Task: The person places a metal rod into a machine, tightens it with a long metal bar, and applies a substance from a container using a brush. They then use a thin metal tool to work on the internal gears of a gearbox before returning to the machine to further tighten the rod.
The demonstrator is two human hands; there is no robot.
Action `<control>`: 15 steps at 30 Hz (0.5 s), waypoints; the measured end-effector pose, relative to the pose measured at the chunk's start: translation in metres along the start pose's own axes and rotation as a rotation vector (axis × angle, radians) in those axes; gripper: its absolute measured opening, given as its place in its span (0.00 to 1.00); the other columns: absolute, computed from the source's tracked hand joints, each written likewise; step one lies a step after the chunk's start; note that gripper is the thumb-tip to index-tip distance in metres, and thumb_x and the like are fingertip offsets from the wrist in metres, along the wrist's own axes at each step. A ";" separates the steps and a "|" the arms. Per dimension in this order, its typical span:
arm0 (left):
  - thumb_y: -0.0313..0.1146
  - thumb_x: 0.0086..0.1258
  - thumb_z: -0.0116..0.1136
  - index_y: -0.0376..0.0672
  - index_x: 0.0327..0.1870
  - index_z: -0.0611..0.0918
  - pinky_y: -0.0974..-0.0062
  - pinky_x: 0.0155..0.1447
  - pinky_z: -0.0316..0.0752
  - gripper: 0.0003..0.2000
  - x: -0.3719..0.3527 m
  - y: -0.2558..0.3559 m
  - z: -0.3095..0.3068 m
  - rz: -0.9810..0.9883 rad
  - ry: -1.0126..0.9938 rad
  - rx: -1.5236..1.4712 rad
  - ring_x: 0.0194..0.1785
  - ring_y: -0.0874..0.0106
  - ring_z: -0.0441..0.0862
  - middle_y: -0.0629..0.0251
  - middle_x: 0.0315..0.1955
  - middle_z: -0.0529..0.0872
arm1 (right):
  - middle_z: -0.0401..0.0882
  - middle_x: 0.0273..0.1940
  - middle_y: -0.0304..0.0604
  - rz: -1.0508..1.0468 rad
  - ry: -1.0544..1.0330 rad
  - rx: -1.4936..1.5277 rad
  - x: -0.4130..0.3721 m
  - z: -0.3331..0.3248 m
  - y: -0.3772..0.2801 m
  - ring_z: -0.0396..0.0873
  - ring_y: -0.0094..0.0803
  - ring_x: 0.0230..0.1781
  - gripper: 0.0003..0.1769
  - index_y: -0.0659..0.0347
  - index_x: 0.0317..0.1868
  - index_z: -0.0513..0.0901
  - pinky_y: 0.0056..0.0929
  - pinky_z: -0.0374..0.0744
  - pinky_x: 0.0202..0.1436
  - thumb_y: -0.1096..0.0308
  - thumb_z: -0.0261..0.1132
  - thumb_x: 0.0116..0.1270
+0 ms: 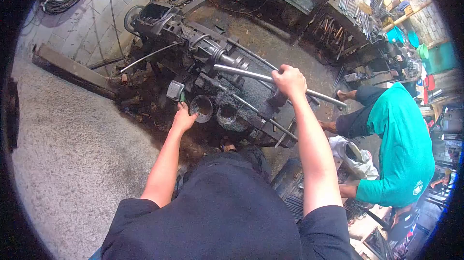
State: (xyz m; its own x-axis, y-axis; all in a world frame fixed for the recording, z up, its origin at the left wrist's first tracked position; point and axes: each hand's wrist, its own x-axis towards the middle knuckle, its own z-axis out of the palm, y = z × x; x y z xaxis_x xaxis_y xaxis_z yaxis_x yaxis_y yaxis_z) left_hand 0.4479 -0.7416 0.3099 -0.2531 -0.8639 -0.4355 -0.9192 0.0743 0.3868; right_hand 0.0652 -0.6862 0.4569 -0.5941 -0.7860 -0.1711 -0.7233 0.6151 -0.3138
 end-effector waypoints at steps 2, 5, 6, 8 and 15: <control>0.44 0.62 0.64 0.23 0.71 0.54 0.60 0.65 0.73 0.45 0.000 0.000 0.001 0.001 0.004 -0.001 0.62 0.44 0.75 0.26 0.70 0.51 | 0.85 0.43 0.54 0.008 -0.010 0.006 0.000 0.000 0.000 0.83 0.51 0.48 0.22 0.55 0.43 0.86 0.45 0.79 0.54 0.49 0.60 0.56; 0.44 0.62 0.65 0.23 0.71 0.54 0.60 0.65 0.73 0.45 -0.001 0.000 0.001 -0.002 0.005 -0.003 0.62 0.44 0.75 0.26 0.71 0.51 | 0.85 0.43 0.54 0.003 -0.037 0.009 0.000 -0.002 -0.003 0.83 0.51 0.48 0.22 0.55 0.42 0.86 0.45 0.79 0.54 0.50 0.59 0.55; 0.43 0.62 0.65 0.23 0.72 0.54 0.60 0.65 0.72 0.45 -0.002 0.001 0.000 -0.006 0.004 -0.008 0.63 0.44 0.74 0.27 0.71 0.51 | 0.85 0.43 0.54 0.003 -0.038 0.009 0.000 -0.003 -0.003 0.83 0.51 0.48 0.22 0.55 0.42 0.86 0.45 0.79 0.54 0.50 0.59 0.55; 0.43 0.62 0.65 0.23 0.72 0.54 0.60 0.65 0.72 0.45 -0.003 0.002 -0.001 -0.010 0.003 -0.011 0.63 0.44 0.74 0.27 0.71 0.51 | 0.85 0.43 0.54 0.003 -0.026 0.004 -0.001 -0.003 -0.005 0.83 0.51 0.48 0.22 0.55 0.42 0.86 0.45 0.79 0.54 0.50 0.59 0.55; 0.43 0.62 0.65 0.23 0.72 0.54 0.61 0.66 0.72 0.45 -0.003 0.003 0.000 -0.008 0.010 -0.015 0.64 0.43 0.73 0.27 0.71 0.51 | 0.85 0.43 0.53 0.018 -0.028 0.018 -0.002 -0.006 -0.006 0.83 0.51 0.48 0.21 0.55 0.41 0.86 0.46 0.79 0.53 0.50 0.60 0.56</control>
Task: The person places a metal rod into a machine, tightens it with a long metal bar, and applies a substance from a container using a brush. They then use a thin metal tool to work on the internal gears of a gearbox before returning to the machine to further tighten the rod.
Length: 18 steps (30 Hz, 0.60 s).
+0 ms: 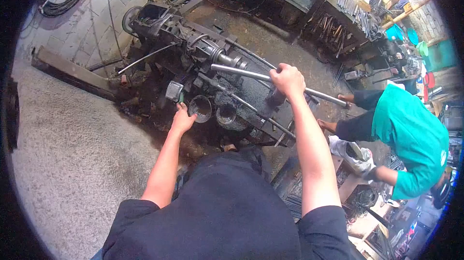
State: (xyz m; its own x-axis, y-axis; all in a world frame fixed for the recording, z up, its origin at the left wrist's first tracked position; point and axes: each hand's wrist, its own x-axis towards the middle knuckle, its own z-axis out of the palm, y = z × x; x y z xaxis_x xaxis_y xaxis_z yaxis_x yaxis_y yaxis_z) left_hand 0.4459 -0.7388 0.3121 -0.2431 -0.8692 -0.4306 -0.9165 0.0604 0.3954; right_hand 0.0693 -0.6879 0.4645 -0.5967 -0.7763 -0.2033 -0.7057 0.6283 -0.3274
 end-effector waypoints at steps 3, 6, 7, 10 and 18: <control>0.43 0.62 0.64 0.23 0.71 0.54 0.61 0.66 0.72 0.45 0.000 0.000 0.000 0.001 -0.001 -0.003 0.64 0.43 0.73 0.27 0.71 0.51 | 0.85 0.43 0.53 -0.001 0.019 -0.007 0.000 0.001 -0.001 0.83 0.51 0.48 0.21 0.55 0.41 0.86 0.46 0.79 0.53 0.50 0.60 0.56; 0.44 0.62 0.64 0.22 0.71 0.54 0.60 0.65 0.72 0.45 0.002 -0.003 0.003 0.011 0.008 0.005 0.63 0.42 0.73 0.26 0.71 0.51 | 0.85 0.43 0.53 -0.011 0.027 -0.017 0.000 0.000 -0.001 0.83 0.51 0.48 0.21 0.55 0.40 0.86 0.46 0.80 0.52 0.50 0.60 0.56; 0.44 0.62 0.64 0.22 0.71 0.54 0.60 0.65 0.72 0.45 0.003 -0.005 0.004 0.019 0.015 0.015 0.63 0.42 0.74 0.26 0.71 0.51 | 0.85 0.43 0.53 -0.012 0.020 -0.012 0.000 -0.001 -0.002 0.83 0.51 0.48 0.21 0.55 0.40 0.86 0.46 0.80 0.52 0.49 0.60 0.56; 0.44 0.62 0.65 0.22 0.71 0.53 0.59 0.65 0.73 0.46 0.002 -0.005 0.004 0.019 0.008 0.006 0.62 0.42 0.74 0.26 0.70 0.51 | 0.85 0.42 0.54 -0.029 0.016 -0.016 0.003 0.002 0.001 0.83 0.51 0.47 0.21 0.55 0.40 0.86 0.46 0.80 0.52 0.49 0.60 0.56; 0.44 0.62 0.64 0.22 0.72 0.53 0.59 0.65 0.72 0.45 0.000 0.001 0.002 0.007 0.009 0.000 0.63 0.43 0.74 0.26 0.71 0.51 | 0.85 0.42 0.54 -0.034 0.038 -0.025 0.004 0.005 0.003 0.83 0.52 0.47 0.21 0.54 0.41 0.86 0.46 0.80 0.52 0.49 0.60 0.56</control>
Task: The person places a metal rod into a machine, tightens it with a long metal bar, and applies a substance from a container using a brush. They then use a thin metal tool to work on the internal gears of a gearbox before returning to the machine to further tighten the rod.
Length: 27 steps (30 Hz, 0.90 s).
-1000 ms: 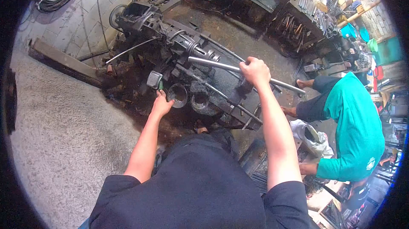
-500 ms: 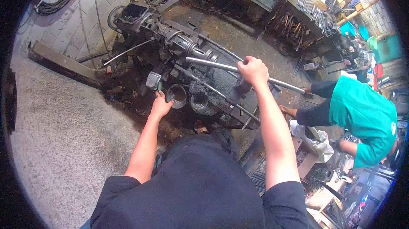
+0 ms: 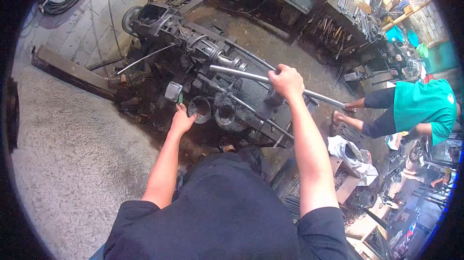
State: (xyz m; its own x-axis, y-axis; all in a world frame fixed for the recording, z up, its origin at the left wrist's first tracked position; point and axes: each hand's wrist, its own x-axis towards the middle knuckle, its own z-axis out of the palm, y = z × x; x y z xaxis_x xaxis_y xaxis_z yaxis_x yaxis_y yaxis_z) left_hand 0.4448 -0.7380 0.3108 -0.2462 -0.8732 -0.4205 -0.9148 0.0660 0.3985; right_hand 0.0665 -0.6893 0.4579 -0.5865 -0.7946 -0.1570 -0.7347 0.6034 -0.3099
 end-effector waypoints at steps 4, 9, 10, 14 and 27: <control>0.43 0.62 0.64 0.22 0.72 0.53 0.60 0.66 0.72 0.45 -0.001 0.002 -0.002 -0.007 -0.004 -0.006 0.63 0.43 0.74 0.26 0.71 0.51 | 0.85 0.42 0.54 0.005 -0.012 0.015 -0.002 -0.004 -0.004 0.83 0.52 0.47 0.21 0.54 0.41 0.86 0.46 0.80 0.52 0.50 0.60 0.56; 0.43 0.62 0.64 0.23 0.72 0.54 0.60 0.66 0.72 0.45 0.000 -0.003 0.001 0.000 0.000 -0.006 0.63 0.43 0.74 0.28 0.71 0.51 | 0.85 0.42 0.54 0.000 0.002 0.024 -0.002 -0.002 -0.003 0.83 0.52 0.47 0.21 0.54 0.41 0.86 0.46 0.80 0.52 0.50 0.60 0.56; 0.43 0.62 0.64 0.23 0.72 0.54 0.60 0.66 0.72 0.45 0.001 -0.003 0.002 0.002 0.002 -0.001 0.63 0.43 0.74 0.29 0.71 0.51 | 0.85 0.42 0.54 -0.007 0.001 0.028 -0.001 -0.001 -0.002 0.83 0.52 0.47 0.21 0.55 0.41 0.86 0.46 0.80 0.52 0.50 0.60 0.56; 0.44 0.62 0.63 0.22 0.71 0.54 0.62 0.70 0.67 0.45 -0.004 0.003 -0.005 -0.019 -0.030 -0.038 0.68 0.44 0.68 0.27 0.71 0.51 | 0.85 0.41 0.54 -0.016 0.004 0.030 -0.001 0.000 0.000 0.83 0.53 0.47 0.20 0.55 0.39 0.85 0.47 0.80 0.51 0.50 0.60 0.56; 0.43 0.62 0.64 0.23 0.72 0.53 0.59 0.66 0.72 0.45 -0.002 0.000 -0.002 0.012 -0.007 0.030 0.63 0.43 0.74 0.27 0.71 0.50 | 0.85 0.42 0.53 -0.004 0.019 0.019 -0.002 0.000 -0.004 0.83 0.51 0.47 0.21 0.55 0.41 0.86 0.46 0.80 0.52 0.50 0.60 0.56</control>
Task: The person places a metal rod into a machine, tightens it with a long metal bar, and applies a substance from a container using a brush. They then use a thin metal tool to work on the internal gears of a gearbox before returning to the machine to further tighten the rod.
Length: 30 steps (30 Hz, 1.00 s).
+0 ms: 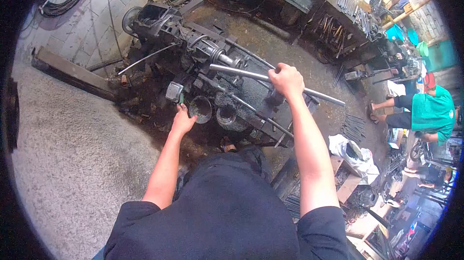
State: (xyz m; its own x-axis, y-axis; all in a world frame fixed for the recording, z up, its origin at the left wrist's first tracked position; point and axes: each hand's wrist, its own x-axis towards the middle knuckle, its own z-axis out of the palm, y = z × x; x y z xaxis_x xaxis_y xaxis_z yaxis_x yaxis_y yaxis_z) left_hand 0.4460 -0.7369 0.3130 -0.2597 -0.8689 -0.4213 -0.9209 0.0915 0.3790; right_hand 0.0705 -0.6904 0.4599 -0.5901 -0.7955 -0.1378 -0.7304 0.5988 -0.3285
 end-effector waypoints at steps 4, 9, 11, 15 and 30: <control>0.44 0.62 0.64 0.23 0.72 0.53 0.59 0.66 0.72 0.45 0.001 -0.001 0.001 -0.002 -0.001 -0.004 0.64 0.43 0.73 0.28 0.71 0.51 | 0.85 0.43 0.53 0.027 -0.023 -0.002 -0.003 -0.004 -0.004 0.83 0.51 0.47 0.21 0.55 0.41 0.86 0.45 0.80 0.53 0.50 0.60 0.56; 0.44 0.62 0.64 0.23 0.72 0.53 0.60 0.66 0.72 0.46 0.003 -0.002 0.001 -0.003 0.000 -0.013 0.64 0.43 0.73 0.28 0.71 0.51 | 0.85 0.43 0.53 0.036 -0.030 -0.016 0.000 -0.002 -0.005 0.83 0.51 0.48 0.21 0.55 0.41 0.86 0.46 0.80 0.53 0.50 0.60 0.56; 0.44 0.61 0.64 0.23 0.72 0.53 0.60 0.66 0.72 0.46 0.003 -0.004 0.002 0.002 -0.001 -0.015 0.64 0.43 0.73 0.28 0.71 0.51 | 0.85 0.43 0.53 0.032 -0.032 -0.011 0.000 -0.003 -0.006 0.83 0.51 0.48 0.21 0.55 0.41 0.86 0.46 0.79 0.53 0.50 0.60 0.55; 0.44 0.61 0.65 0.22 0.71 0.54 0.60 0.65 0.73 0.46 0.003 -0.003 0.001 0.009 -0.001 -0.008 0.64 0.43 0.73 0.27 0.71 0.52 | 0.85 0.43 0.54 0.036 -0.061 0.012 0.000 -0.004 -0.005 0.83 0.51 0.48 0.21 0.55 0.42 0.86 0.46 0.79 0.53 0.50 0.60 0.56; 0.44 0.61 0.65 0.23 0.72 0.53 0.59 0.65 0.73 0.46 0.001 -0.003 0.001 -0.006 -0.010 -0.006 0.62 0.43 0.75 0.27 0.71 0.51 | 0.85 0.43 0.53 -0.001 -0.022 -0.013 0.001 -0.002 -0.006 0.83 0.51 0.48 0.22 0.54 0.43 0.86 0.45 0.80 0.53 0.50 0.60 0.56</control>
State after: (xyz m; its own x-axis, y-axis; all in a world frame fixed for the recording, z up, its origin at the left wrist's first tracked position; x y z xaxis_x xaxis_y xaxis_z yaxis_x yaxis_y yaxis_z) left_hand 0.4479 -0.7378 0.3106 -0.2568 -0.8644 -0.4323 -0.9207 0.0829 0.3813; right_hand 0.0739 -0.6948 0.4635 -0.5821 -0.7976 -0.1582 -0.7352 0.5994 -0.3166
